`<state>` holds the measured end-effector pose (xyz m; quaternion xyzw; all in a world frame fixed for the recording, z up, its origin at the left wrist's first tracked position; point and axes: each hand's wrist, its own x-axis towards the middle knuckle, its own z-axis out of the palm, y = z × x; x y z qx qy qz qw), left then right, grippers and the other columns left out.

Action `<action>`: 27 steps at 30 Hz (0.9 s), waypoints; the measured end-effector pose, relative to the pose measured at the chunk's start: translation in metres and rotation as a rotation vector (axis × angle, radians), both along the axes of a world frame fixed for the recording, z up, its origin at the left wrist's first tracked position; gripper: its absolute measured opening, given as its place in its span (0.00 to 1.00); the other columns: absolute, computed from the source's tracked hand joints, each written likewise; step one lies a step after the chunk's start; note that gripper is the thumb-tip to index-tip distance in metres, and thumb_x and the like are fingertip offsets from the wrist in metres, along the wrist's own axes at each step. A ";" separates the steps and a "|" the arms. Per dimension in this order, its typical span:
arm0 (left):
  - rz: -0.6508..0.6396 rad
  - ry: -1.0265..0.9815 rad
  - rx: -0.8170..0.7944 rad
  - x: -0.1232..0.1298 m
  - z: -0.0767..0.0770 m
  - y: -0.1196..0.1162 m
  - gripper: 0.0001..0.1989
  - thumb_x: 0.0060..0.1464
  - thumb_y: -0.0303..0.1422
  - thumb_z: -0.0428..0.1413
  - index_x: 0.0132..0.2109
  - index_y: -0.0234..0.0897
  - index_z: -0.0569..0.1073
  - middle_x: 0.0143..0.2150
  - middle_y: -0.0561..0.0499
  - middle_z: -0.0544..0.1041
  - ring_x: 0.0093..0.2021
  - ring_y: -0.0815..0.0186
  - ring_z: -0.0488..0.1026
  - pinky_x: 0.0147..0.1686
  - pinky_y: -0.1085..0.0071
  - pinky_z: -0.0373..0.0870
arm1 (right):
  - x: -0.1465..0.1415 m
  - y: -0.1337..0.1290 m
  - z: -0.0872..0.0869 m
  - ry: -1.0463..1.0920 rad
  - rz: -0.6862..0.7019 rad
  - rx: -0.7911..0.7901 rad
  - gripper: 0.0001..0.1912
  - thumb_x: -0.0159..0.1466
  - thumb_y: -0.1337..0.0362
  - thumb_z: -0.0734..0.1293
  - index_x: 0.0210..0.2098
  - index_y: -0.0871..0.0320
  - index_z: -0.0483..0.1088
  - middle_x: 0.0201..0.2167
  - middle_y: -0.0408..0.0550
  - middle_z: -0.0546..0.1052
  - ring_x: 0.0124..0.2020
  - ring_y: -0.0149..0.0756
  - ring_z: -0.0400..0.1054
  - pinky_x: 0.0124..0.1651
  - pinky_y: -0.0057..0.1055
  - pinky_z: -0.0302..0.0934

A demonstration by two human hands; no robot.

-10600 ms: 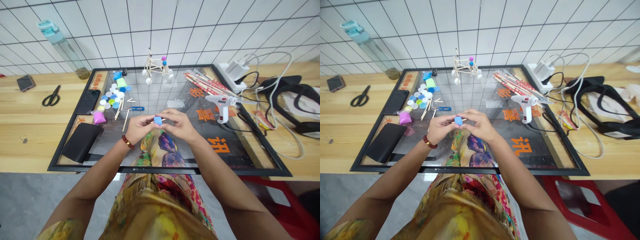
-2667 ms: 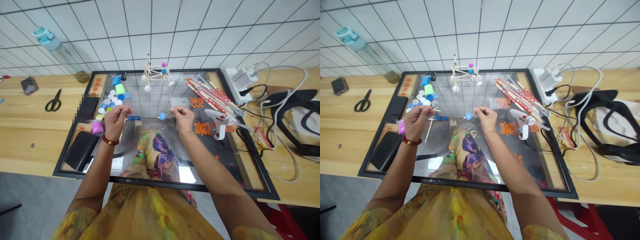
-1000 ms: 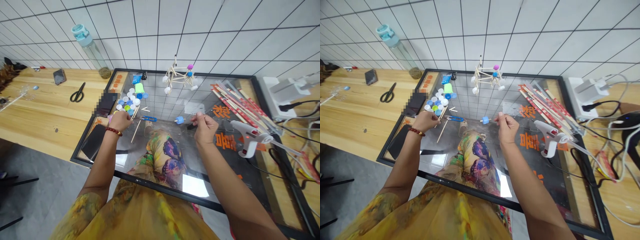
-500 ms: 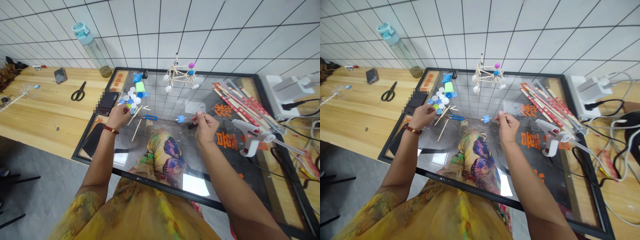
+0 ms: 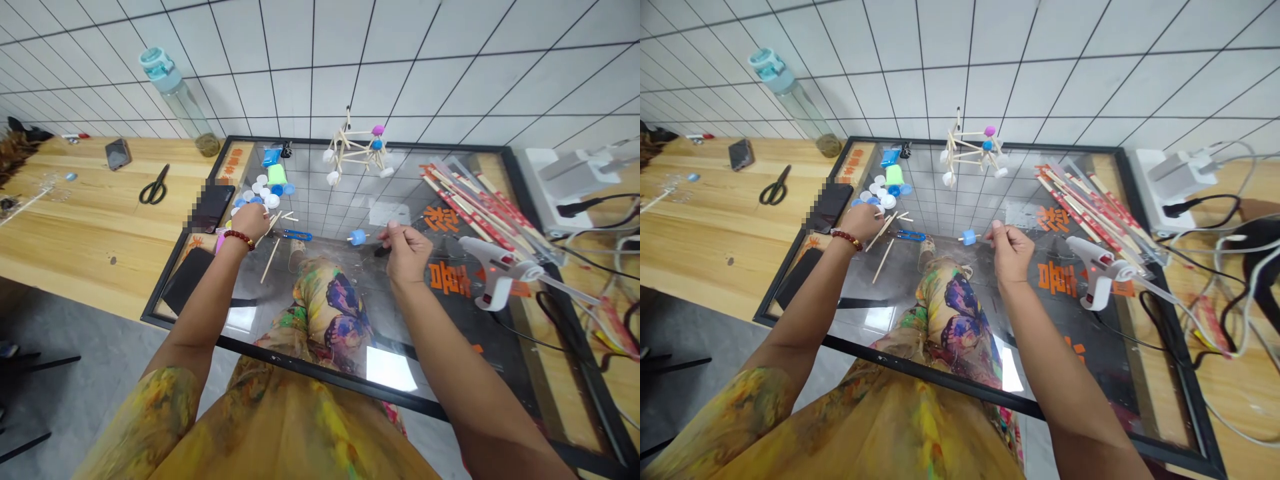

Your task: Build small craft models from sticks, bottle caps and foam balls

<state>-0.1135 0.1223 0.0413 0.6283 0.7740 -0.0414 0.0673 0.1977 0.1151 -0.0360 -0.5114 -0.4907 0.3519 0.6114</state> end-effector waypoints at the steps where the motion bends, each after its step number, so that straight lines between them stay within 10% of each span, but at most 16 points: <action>1: 0.010 -0.022 0.024 -0.003 0.000 0.000 0.12 0.56 0.31 0.52 0.38 0.32 0.80 0.42 0.34 0.82 0.45 0.50 0.77 0.44 0.63 0.68 | 0.000 0.000 -0.001 0.005 -0.001 0.006 0.22 0.63 0.47 0.70 0.20 0.55 0.72 0.16 0.39 0.68 0.23 0.31 0.61 0.32 0.32 0.56; 6: 0.161 -0.651 0.334 0.006 0.012 -0.017 0.07 0.55 0.33 0.54 0.36 0.35 0.74 0.30 0.48 0.75 0.31 0.64 0.71 0.33 0.69 0.65 | 0.000 -0.001 -0.002 -0.032 0.007 0.038 0.22 0.64 0.46 0.69 0.22 0.54 0.73 0.17 0.38 0.67 0.23 0.31 0.61 0.32 0.32 0.58; 12: 0.072 -1.580 -0.008 0.104 0.005 -0.042 0.16 0.44 0.41 0.66 0.31 0.36 0.70 0.21 0.60 0.61 0.20 0.77 0.52 0.22 0.75 0.50 | -0.002 -0.010 0.019 -0.163 0.177 0.084 0.19 0.64 0.45 0.67 0.31 0.53 0.79 0.25 0.43 0.76 0.29 0.35 0.68 0.38 0.34 0.64; 20: -0.012 -1.608 0.094 0.164 -0.020 -0.024 0.12 0.47 0.38 0.65 0.30 0.35 0.71 0.25 0.57 0.67 0.27 0.74 0.61 0.29 0.75 0.58 | -0.001 -0.007 0.032 0.071 0.302 -0.046 0.14 0.52 0.49 0.77 0.29 0.52 0.80 0.28 0.43 0.79 0.30 0.34 0.70 0.38 0.34 0.66; 27: 0.355 -1.508 0.153 0.138 -0.012 -0.014 0.07 0.59 0.29 0.46 0.32 0.39 0.63 0.26 0.57 0.61 0.22 0.73 0.58 0.22 0.77 0.55 | 0.023 0.028 0.022 0.016 0.283 -0.308 0.18 0.48 0.49 0.78 0.23 0.57 0.74 0.17 0.39 0.72 0.19 0.26 0.61 0.22 0.26 0.58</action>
